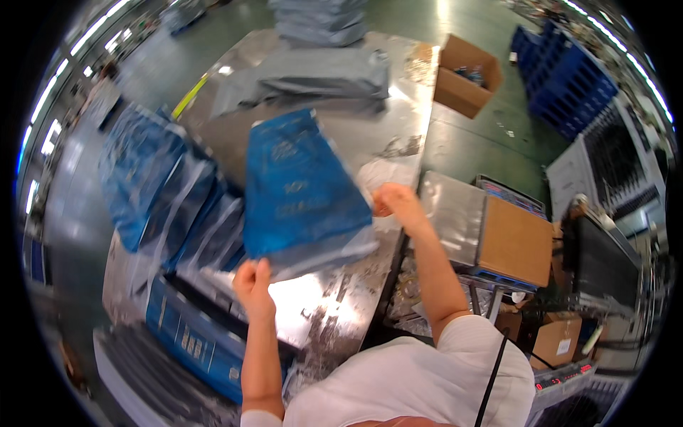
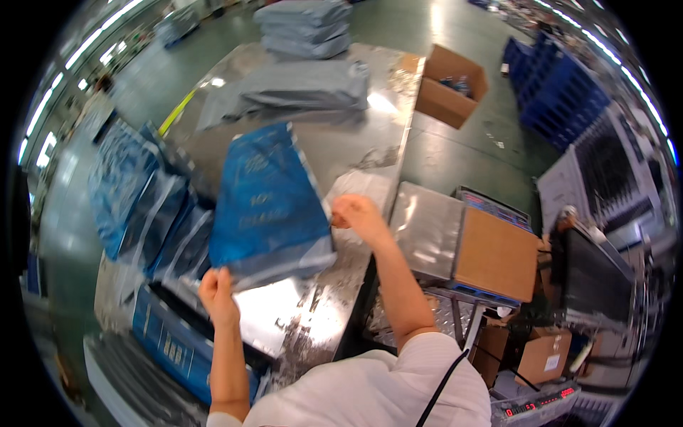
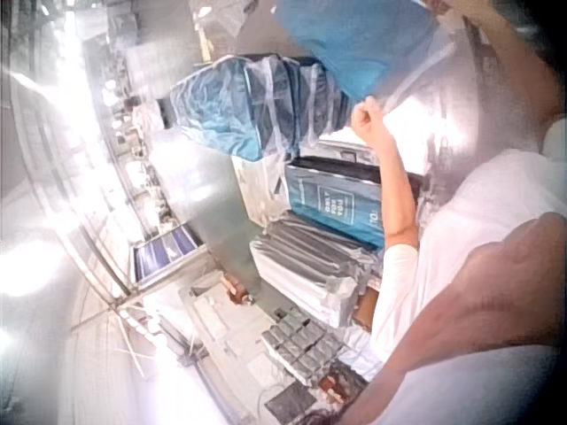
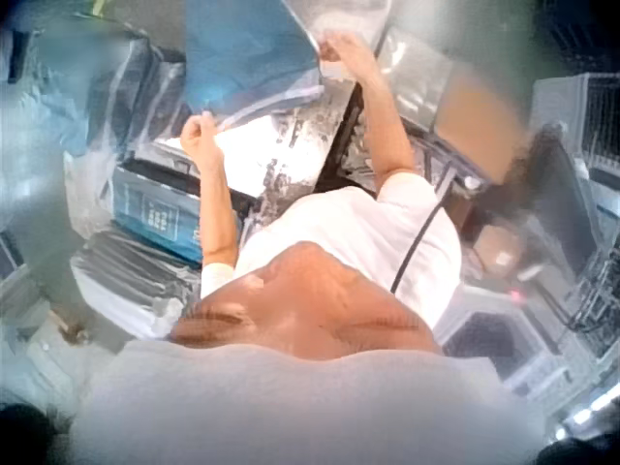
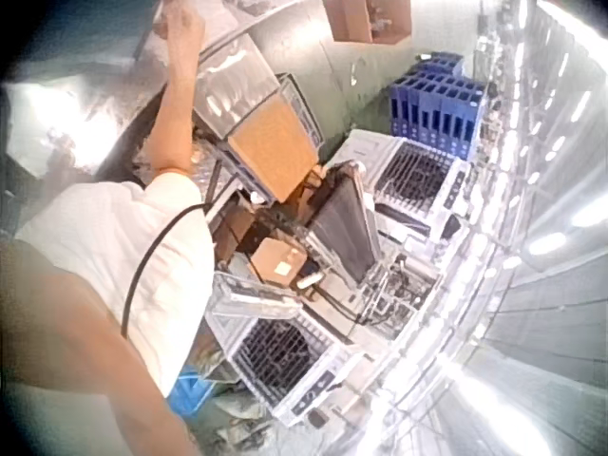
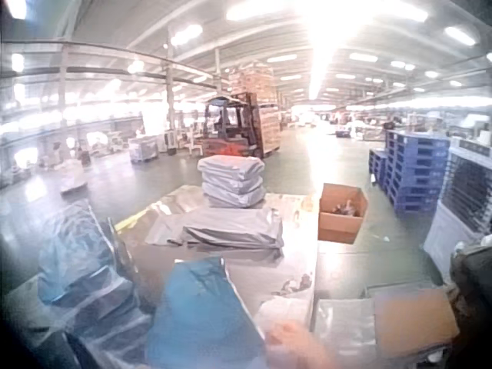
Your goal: The person places blue packages into gray plastic mailers on a metal table, seals the mailers, and stacks them. The person then picks up a stack of sealed mailers and places them into a blue crate.
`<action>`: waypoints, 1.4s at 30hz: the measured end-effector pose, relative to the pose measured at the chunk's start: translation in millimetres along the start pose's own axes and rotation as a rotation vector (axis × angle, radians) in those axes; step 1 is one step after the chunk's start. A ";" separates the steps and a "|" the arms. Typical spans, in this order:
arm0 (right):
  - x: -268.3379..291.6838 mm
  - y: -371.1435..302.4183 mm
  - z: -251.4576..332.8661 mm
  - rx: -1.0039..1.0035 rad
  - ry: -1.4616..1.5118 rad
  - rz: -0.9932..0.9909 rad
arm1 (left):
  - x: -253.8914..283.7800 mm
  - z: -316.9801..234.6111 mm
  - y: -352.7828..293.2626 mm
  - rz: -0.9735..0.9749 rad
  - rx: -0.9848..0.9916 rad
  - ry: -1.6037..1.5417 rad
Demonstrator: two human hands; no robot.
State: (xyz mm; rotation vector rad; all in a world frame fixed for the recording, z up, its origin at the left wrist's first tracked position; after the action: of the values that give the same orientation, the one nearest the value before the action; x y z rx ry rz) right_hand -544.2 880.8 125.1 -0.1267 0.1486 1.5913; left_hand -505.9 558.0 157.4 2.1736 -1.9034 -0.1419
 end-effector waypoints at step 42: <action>-467.2 -469.6 -6.9 -0.479 1.153 1.271 | 181.1 -320.8 -708.1 -0.553 -0.789 1.402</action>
State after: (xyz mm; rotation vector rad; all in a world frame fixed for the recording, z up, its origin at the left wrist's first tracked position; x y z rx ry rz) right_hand -62.7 430.7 191.9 -1.5846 0.8640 2.5801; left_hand 276.0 501.0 306.9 1.4027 -0.3395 0.3775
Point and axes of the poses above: each hand's wrist, its own y-axis towards the middle knuckle, its own x-axis out of the back of the hand, z = x × y, the point moved 6 cm from there along y, towards the middle knuckle, and after that the axes turned 6 degrees about y, right-handed, at the moved point
